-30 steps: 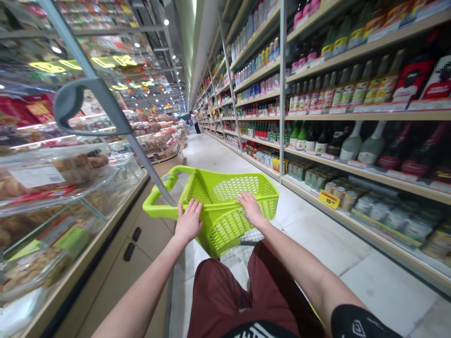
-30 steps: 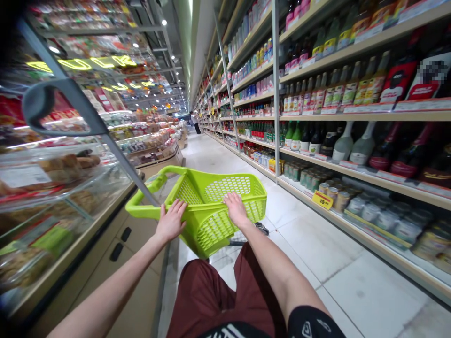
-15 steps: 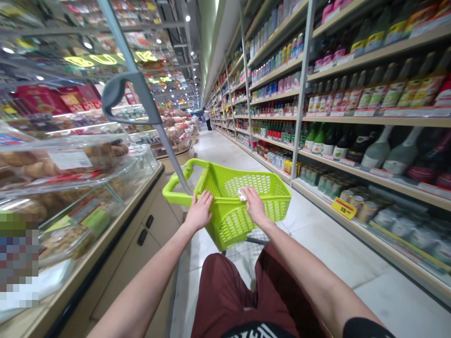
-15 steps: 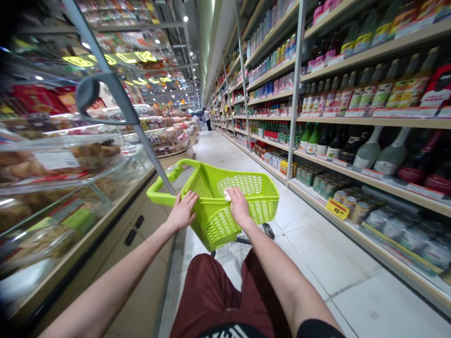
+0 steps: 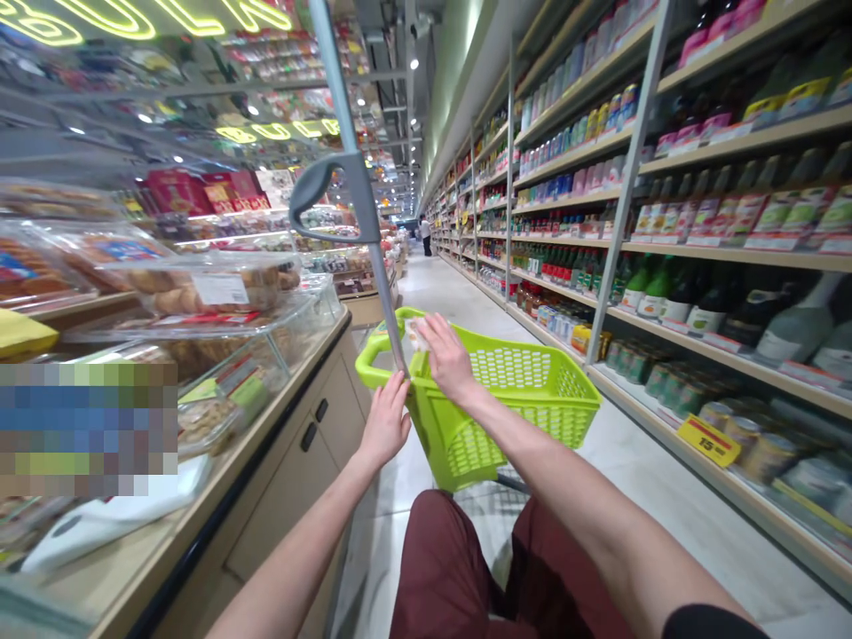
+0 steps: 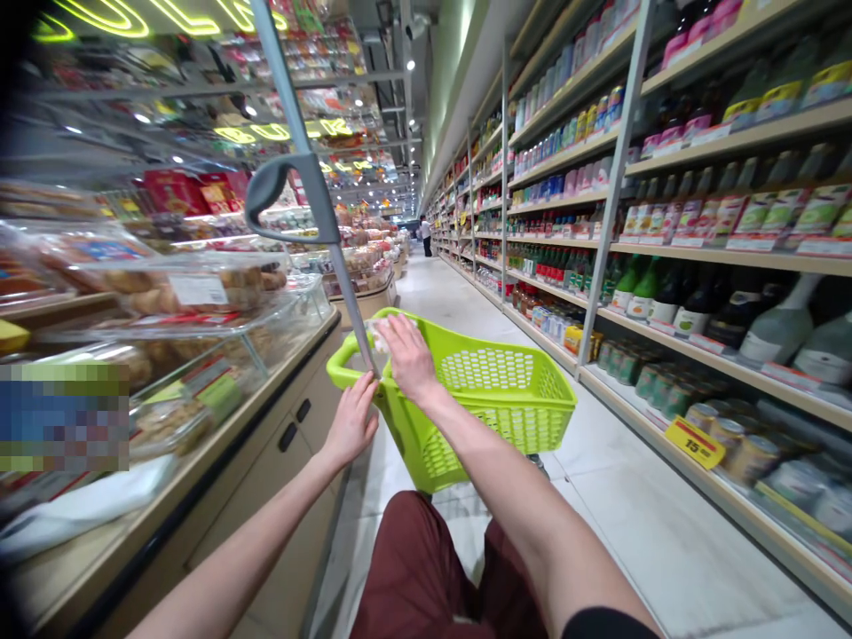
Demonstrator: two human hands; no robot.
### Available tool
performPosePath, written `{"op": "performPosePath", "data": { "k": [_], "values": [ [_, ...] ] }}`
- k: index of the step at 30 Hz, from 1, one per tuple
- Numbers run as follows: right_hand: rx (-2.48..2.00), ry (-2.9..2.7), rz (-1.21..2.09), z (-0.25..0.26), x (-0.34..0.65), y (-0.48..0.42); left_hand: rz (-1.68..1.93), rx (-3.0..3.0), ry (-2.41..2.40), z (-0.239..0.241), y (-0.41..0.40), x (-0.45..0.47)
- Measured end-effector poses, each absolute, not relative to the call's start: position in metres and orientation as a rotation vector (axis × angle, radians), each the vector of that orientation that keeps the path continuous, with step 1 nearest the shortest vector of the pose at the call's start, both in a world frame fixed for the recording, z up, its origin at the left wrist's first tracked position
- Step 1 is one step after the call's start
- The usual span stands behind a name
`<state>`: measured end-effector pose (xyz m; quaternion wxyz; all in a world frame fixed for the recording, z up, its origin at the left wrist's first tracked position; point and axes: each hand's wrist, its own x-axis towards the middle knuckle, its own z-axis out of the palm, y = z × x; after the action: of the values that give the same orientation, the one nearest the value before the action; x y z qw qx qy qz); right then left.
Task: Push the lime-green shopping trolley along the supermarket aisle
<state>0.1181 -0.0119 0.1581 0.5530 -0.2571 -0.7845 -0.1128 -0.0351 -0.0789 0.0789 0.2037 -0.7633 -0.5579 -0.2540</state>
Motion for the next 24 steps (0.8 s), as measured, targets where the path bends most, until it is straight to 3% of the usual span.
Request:
{"op": "performPosePath", "data": {
  "k": [3, 6, 14, 24],
  "values": [
    [-0.504, -1.883, -0.429, 0.21, 0.093, -0.008, -0.72, -2.055, -1.611, 0.079, -0.083, -0.04],
    [-0.385, -2.067, -0.54, 0.214, 0.076, -0.005, -0.715, -2.006, -1.662, 0.076, -0.088, -0.046],
    [-0.367, -2.233, -0.567, 0.09, 0.081, -0.019, -0.695, -1.948, -1.793, 0.05, -0.105, -0.068],
    [-0.475, -2.426, -0.407, -0.028, 0.111, -0.039, -0.48, -2.147, -1.849, 0.002, -0.119, -0.046]
  ]
}}
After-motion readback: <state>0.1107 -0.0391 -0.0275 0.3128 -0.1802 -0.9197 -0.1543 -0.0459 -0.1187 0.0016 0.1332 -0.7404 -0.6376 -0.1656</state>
